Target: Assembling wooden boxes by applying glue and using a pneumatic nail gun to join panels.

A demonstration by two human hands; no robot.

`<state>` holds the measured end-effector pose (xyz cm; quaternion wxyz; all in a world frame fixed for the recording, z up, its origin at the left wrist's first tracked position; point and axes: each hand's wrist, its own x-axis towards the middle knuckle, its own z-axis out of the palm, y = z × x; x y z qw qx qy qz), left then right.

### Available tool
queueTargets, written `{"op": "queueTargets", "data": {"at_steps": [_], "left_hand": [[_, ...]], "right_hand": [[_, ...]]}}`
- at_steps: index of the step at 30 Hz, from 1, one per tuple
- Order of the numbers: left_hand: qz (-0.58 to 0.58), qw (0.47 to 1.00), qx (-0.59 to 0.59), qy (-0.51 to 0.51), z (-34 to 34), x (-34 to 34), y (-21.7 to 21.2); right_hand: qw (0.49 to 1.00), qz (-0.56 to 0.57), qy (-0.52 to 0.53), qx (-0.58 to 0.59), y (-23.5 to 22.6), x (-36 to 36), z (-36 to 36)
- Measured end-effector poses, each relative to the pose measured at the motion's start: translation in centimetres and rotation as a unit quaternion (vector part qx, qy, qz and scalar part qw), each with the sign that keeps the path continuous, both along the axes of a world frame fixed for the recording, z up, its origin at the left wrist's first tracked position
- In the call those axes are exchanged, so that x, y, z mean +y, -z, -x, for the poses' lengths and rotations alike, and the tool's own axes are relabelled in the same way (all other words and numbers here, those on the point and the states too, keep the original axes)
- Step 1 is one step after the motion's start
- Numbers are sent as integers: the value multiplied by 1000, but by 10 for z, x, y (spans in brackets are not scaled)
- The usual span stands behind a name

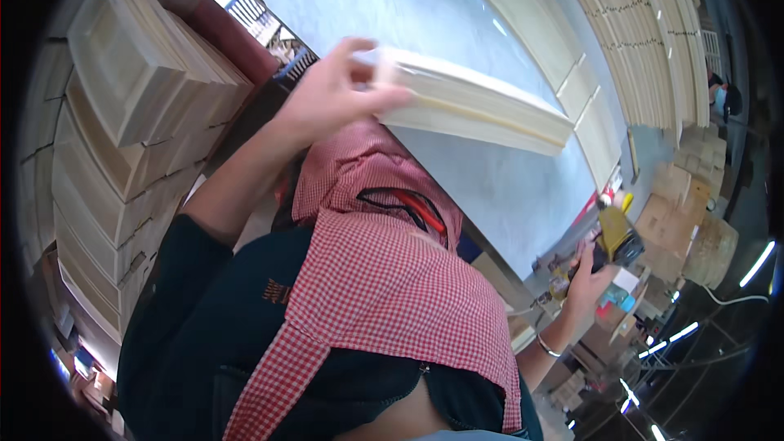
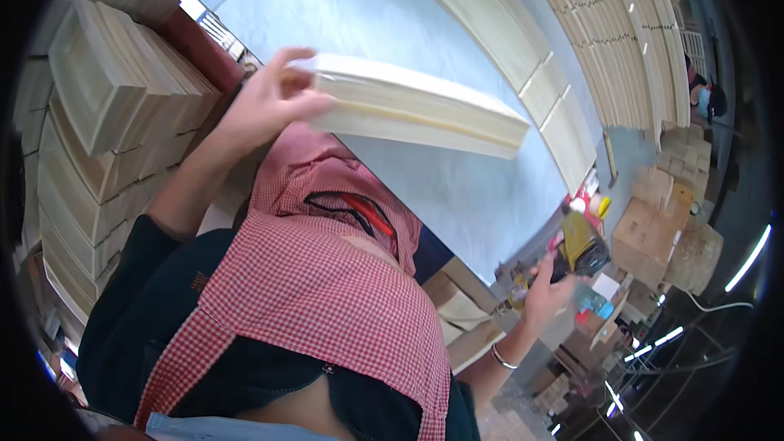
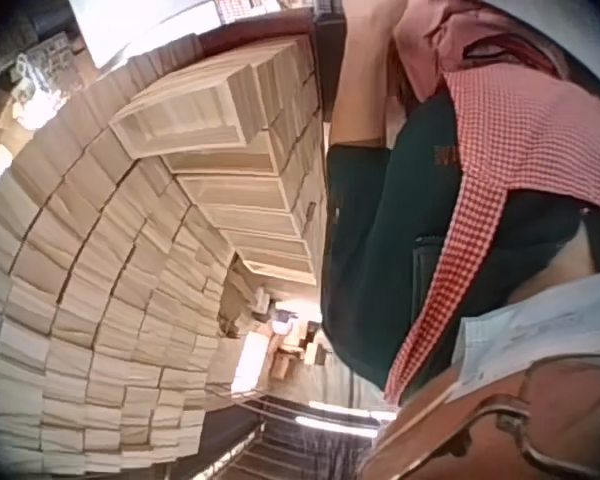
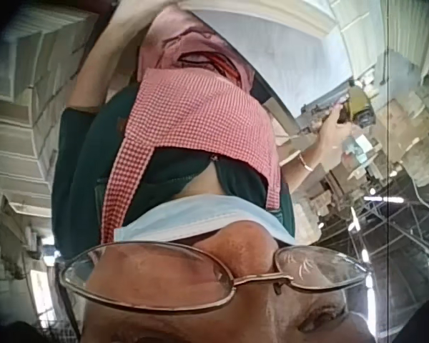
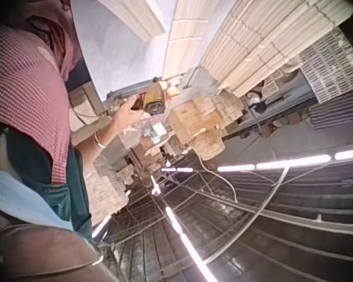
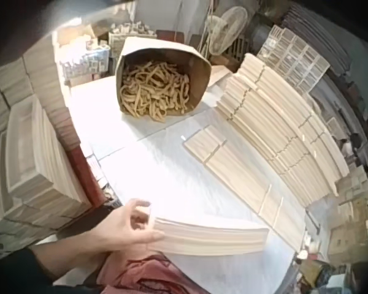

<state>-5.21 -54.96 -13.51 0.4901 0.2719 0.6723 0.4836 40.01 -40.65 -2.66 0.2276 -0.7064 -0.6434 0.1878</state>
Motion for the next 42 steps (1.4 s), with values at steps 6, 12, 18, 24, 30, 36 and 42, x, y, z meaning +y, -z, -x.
{"op": "queueTargets", "data": {"at_steps": [6,12,18,24,30,36,42], "left_hand": [[53,942,-306,-124,23,-77,5],[91,975,-63,-193,-11,-86,40],[32,933,282,-219,-3,-51,18],[151,946,264,-110,7,-20,19],[-80,931,171,-312,-9,-111,-53],[-44,692,472,-545,37,-243,-85],[122,723,319,-601,74,-291,-55]], "right_hand": [[955,-11,14,-296,86,26,-142],[932,58,95,-344,130,30,-194],[918,43,114,-378,143,52,-217],[942,-142,37,-302,147,90,-188],[929,-313,-86,-180,181,150,-118],[971,-208,-97,-70,151,133,-4],[940,-125,-307,80,115,73,146]]}}
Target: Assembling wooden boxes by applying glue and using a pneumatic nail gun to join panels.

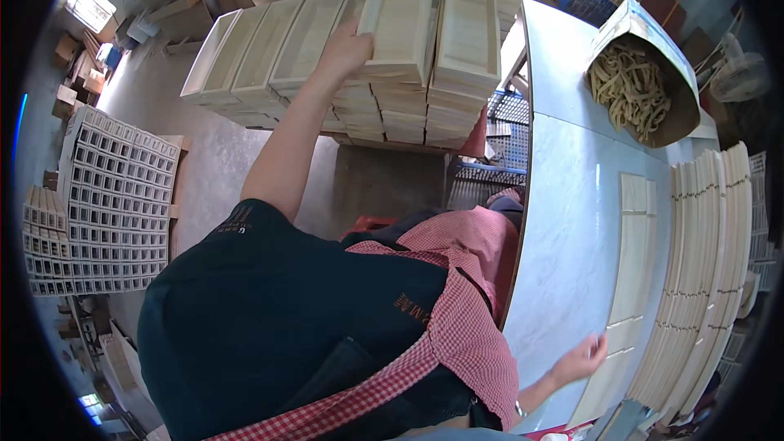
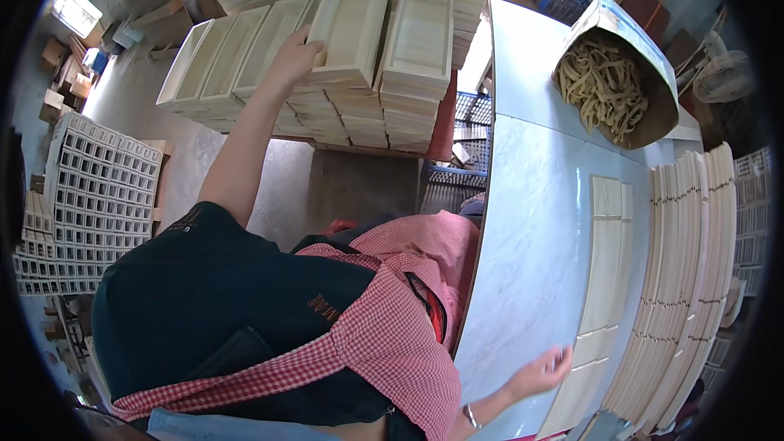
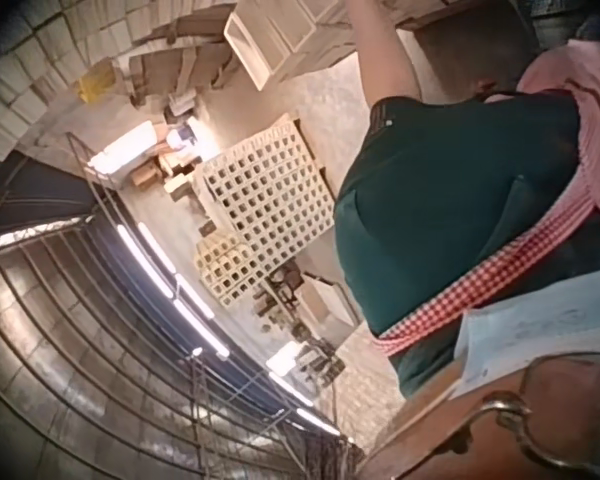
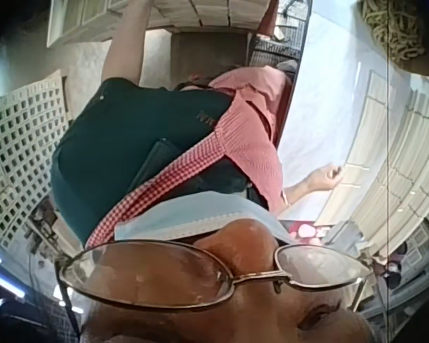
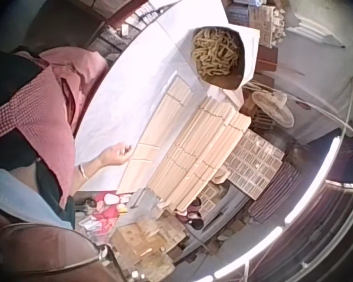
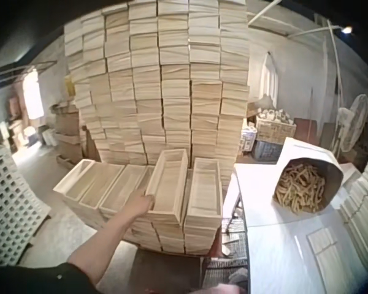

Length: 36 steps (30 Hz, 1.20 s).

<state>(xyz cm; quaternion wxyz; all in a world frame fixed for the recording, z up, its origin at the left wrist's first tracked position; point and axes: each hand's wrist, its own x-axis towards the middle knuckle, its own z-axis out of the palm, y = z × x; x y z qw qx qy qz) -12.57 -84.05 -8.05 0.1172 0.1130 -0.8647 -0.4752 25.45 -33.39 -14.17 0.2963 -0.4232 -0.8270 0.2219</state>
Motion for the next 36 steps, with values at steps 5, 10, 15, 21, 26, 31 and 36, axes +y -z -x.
{"op": "queueTargets", "data": {"at_steps": [5,10,15,21,26,31,36], "left_hand": [[4,1000,-28,2,20,3,20],[-32,999,21,-19,28,-10,55],[-104,992,-57,52,45,-4,60],[-70,995,-61,31,40,-26,31],[81,996,-7,-33,14,12,-18],[62,956,285,41,-19,93,-33],[45,895,257,363,-58,234,7]], "right_hand": [[950,49,-309,6,-27,-84,123],[828,85,-553,26,-50,-173,241],[805,93,-582,64,-16,-204,323],[789,83,-597,119,9,-229,331],[842,31,-525,119,7,-155,292],[976,-105,-181,66,34,38,134],[922,-103,170,-331,52,142,-85]]}}
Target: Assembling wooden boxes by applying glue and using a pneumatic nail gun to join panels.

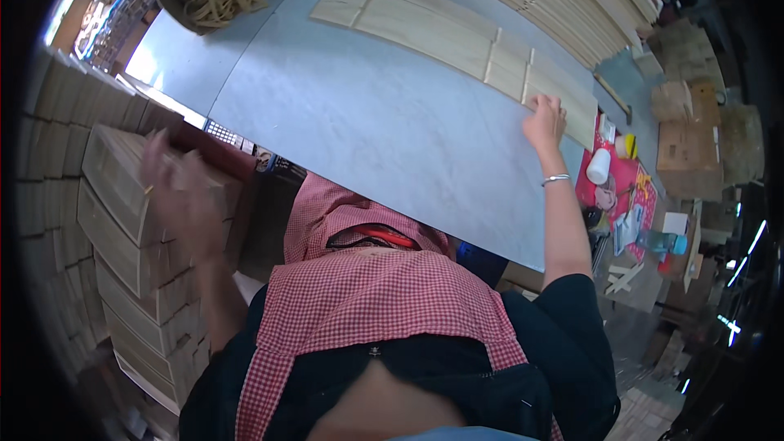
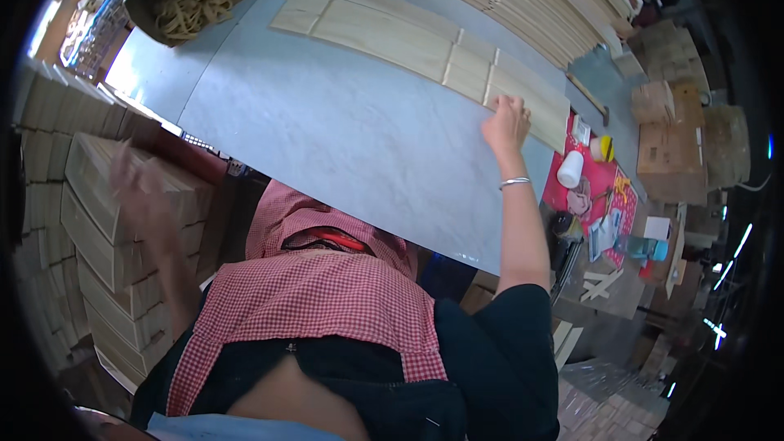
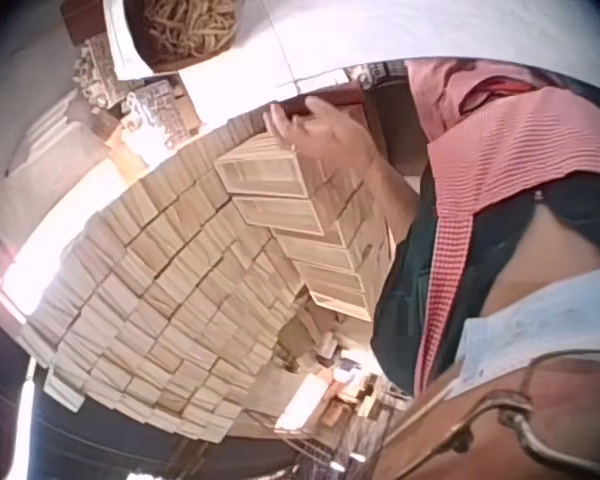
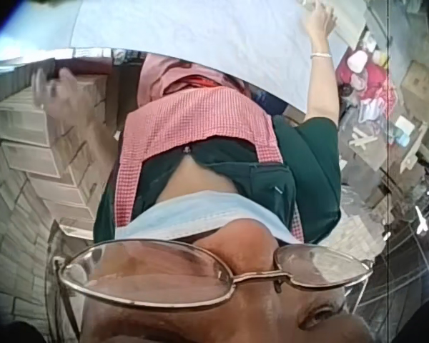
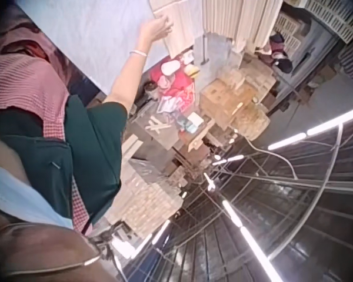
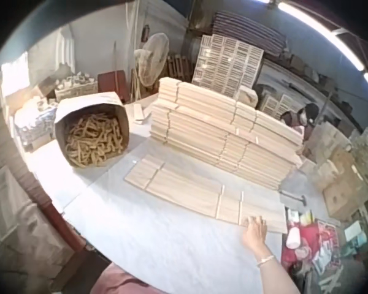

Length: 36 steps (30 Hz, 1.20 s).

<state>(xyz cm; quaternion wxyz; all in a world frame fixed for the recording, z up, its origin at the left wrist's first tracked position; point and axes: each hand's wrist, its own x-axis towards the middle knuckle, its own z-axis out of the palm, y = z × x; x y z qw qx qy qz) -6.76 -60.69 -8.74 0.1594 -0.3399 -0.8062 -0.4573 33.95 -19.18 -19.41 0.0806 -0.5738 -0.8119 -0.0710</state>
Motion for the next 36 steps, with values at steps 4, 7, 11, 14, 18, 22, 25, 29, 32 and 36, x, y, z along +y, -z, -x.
{"op": "queueTargets", "data": {"at_steps": [4,7,11,14,18,22,25,29,32,36], "left_hand": [[24,978,-90,188,-38,79,20],[58,949,-50,305,-52,123,23],[165,926,97,326,-21,178,52],[252,903,184,296,18,225,69],[334,863,300,231,58,255,64],[457,808,264,264,68,260,44],[531,773,152,313,55,253,17],[441,796,220,351,39,228,43],[454,795,216,340,29,223,40],[485,822,99,280,27,217,29]], "right_hand": [[991,94,-98,7,-14,-37,-38],[979,115,-167,22,-23,-54,-50],[985,2,-172,28,-33,-68,-64],[990,31,-139,-13,-42,-57,-70],[990,92,-95,-54,-67,-60,-74],[989,123,-49,-62,-74,-67,-79],[999,39,-20,-10,-76,-70,-80],[997,30,9,64,-60,-71,-42],[993,48,-22,103,-56,-75,-18],[978,99,-121,139,-59,-91,12]]}}
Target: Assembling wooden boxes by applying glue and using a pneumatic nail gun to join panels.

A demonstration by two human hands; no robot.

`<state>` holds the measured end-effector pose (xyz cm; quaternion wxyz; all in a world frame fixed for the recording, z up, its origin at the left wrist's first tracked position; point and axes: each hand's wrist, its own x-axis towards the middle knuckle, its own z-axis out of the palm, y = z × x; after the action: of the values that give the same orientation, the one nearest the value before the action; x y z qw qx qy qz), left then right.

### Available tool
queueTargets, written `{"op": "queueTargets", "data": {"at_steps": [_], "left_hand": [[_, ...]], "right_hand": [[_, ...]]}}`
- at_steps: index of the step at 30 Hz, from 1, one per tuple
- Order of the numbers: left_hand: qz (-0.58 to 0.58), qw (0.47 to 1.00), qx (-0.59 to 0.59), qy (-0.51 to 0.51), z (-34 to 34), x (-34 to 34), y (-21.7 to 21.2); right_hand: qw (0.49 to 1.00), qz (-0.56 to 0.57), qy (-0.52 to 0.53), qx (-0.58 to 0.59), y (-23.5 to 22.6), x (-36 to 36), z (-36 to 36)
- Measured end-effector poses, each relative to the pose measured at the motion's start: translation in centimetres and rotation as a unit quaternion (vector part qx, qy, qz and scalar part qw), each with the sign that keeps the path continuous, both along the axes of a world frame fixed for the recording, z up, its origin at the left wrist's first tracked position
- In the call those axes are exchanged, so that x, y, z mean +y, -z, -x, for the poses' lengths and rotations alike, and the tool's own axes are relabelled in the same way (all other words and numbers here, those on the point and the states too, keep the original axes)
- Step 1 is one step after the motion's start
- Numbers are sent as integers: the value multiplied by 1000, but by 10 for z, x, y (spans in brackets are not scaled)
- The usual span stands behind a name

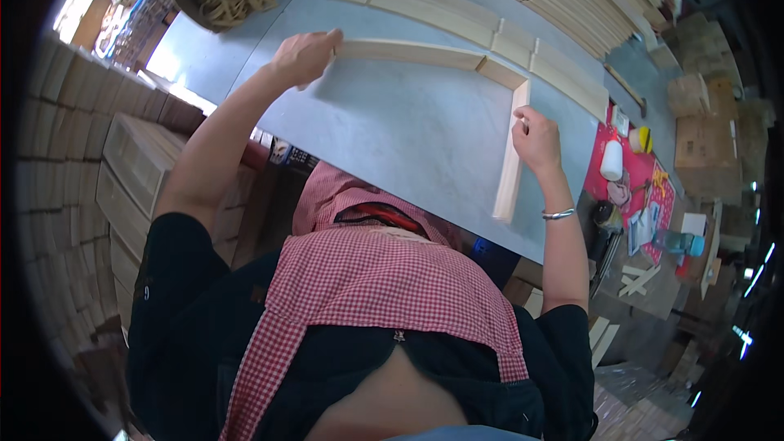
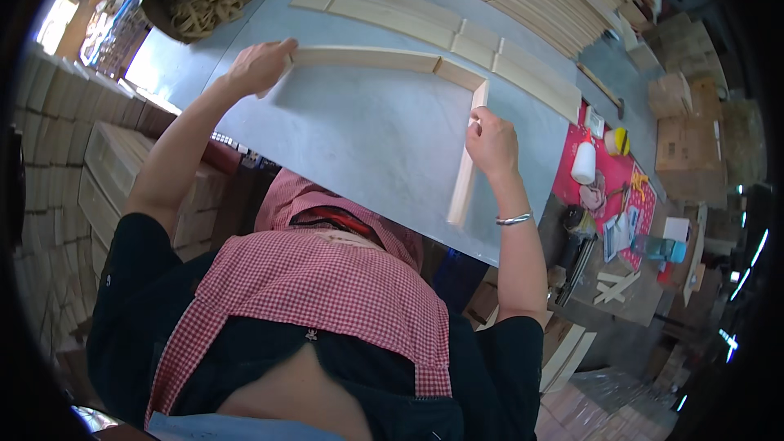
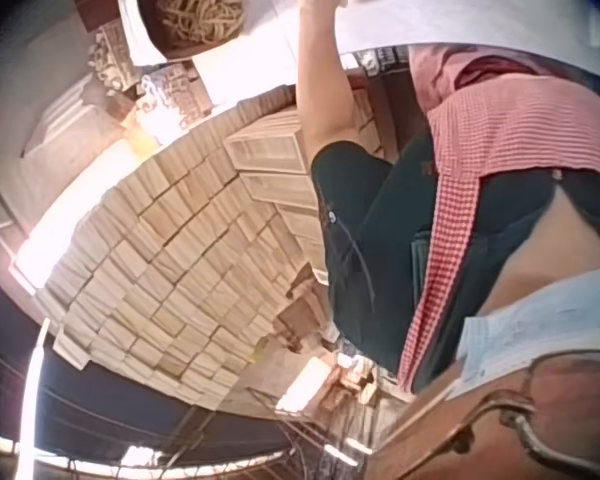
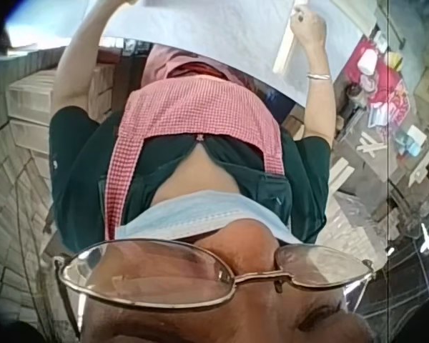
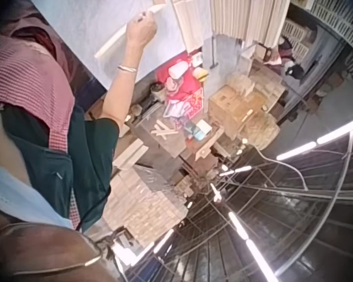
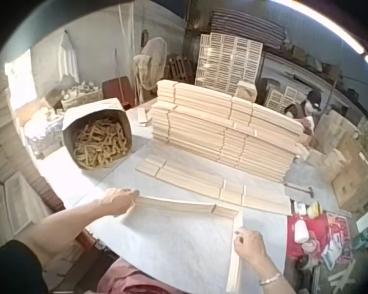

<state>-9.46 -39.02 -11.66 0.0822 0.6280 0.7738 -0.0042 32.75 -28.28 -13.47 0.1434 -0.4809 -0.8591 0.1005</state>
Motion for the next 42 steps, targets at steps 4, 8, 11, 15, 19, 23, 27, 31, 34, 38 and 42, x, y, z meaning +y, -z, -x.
{"op": "queueTargets", "data": {"at_steps": [4,8,11,15,19,23,27,31,34,38,42], "left_hand": [[-78,984,-157,-24,26,4,45],[31,944,-315,-94,6,-4,13],[6,929,-363,-77,-3,-14,14],[-45,920,-381,-81,-8,-25,44],[-183,910,-367,-59,-19,-38,72],[-145,913,-368,-100,-27,-42,63],[-140,909,-373,-125,-34,-44,64],[-150,901,-384,-136,-36,-44,69],[-158,892,-399,-141,-35,-45,76],[-64,856,-510,-45,-21,-77,56],[-62,876,-478,10,-22,-81,55]], "right_hand": [[974,149,-38,164,-1,-21,40],[986,140,-87,23,-31,-67,87],[988,65,-143,-3,-24,-77,97],[953,-143,-256,71,2,-71,96],[969,-21,-209,127,21,-72,90],[968,-32,-217,126,21,-73,91],[968,-36,-218,120,21,-73,92],[970,-37,-213,112,22,-73,92],[971,-41,-212,107,22,-73,93],[973,-42,-207,91,20,-73,92],[976,-36,-203,77,22,-73,91]]}}
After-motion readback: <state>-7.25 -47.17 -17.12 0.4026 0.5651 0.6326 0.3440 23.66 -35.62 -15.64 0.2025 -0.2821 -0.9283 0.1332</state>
